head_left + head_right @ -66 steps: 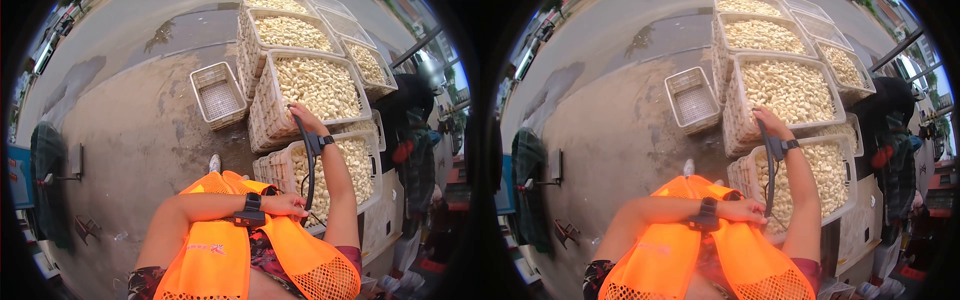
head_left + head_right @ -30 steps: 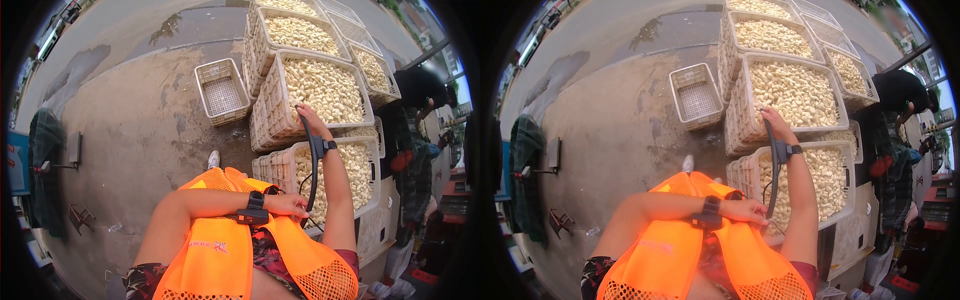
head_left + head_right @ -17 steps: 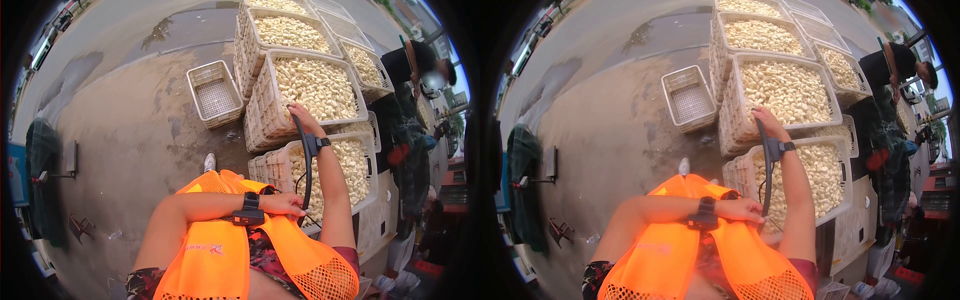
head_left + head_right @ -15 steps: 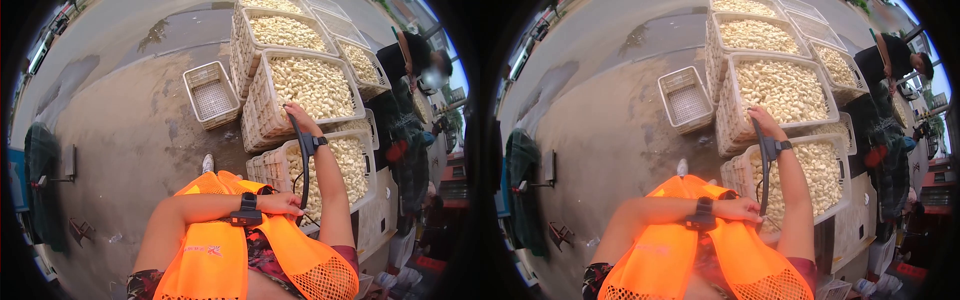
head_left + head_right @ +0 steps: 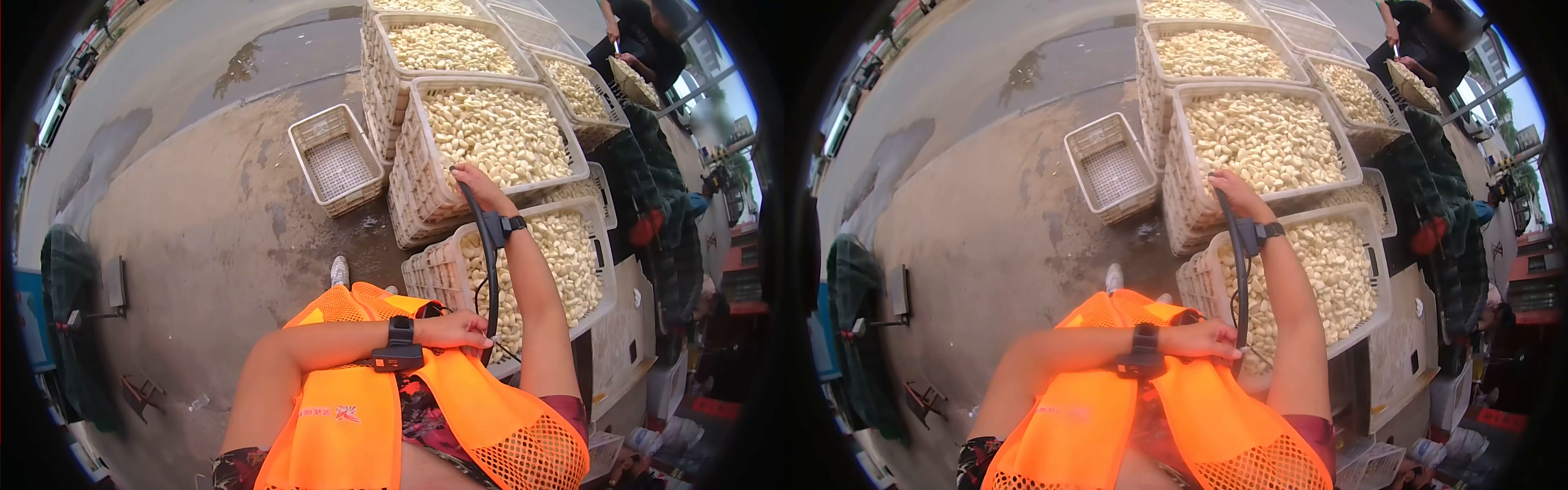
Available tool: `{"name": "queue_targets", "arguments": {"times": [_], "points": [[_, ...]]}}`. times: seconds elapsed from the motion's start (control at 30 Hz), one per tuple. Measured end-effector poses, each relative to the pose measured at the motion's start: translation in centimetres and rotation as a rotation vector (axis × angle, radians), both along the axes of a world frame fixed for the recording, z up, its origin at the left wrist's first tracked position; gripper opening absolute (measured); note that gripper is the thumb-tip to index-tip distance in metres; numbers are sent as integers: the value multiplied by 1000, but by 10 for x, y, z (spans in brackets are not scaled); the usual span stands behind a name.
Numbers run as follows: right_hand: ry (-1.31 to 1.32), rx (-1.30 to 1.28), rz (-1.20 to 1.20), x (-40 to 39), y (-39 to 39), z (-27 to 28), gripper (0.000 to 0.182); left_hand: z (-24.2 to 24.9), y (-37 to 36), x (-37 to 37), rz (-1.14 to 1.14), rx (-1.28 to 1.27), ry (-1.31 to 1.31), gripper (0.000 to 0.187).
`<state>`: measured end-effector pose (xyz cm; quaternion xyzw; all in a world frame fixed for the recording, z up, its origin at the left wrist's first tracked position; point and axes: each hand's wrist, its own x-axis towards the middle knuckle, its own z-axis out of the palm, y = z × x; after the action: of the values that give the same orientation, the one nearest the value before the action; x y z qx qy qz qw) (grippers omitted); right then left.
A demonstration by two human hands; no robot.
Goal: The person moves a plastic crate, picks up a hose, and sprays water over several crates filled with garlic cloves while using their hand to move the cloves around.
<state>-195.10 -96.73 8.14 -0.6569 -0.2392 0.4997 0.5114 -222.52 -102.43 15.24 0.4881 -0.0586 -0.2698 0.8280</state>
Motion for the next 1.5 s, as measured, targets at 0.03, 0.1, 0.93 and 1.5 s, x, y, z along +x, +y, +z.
{"name": "queue_targets", "arguments": {"times": [0.03, 0.1, 0.93, 1.5], "points": [[3, -16, 3, 0, 1, -1, 31, -2, 0, 0, 2, -3, 11, 25], [6, -3, 13, 1, 1, -2, 33, -4, -1, -3, 9, -8, 27, 25], [-12, -66, 71, 6, 4, -5, 38, 17, 12, -4, 18, 11, 14, 30], [-3, -51, 61, 5, 6, -4, 36, 7, 8, 0, -8, -11, 35, 26]]}}
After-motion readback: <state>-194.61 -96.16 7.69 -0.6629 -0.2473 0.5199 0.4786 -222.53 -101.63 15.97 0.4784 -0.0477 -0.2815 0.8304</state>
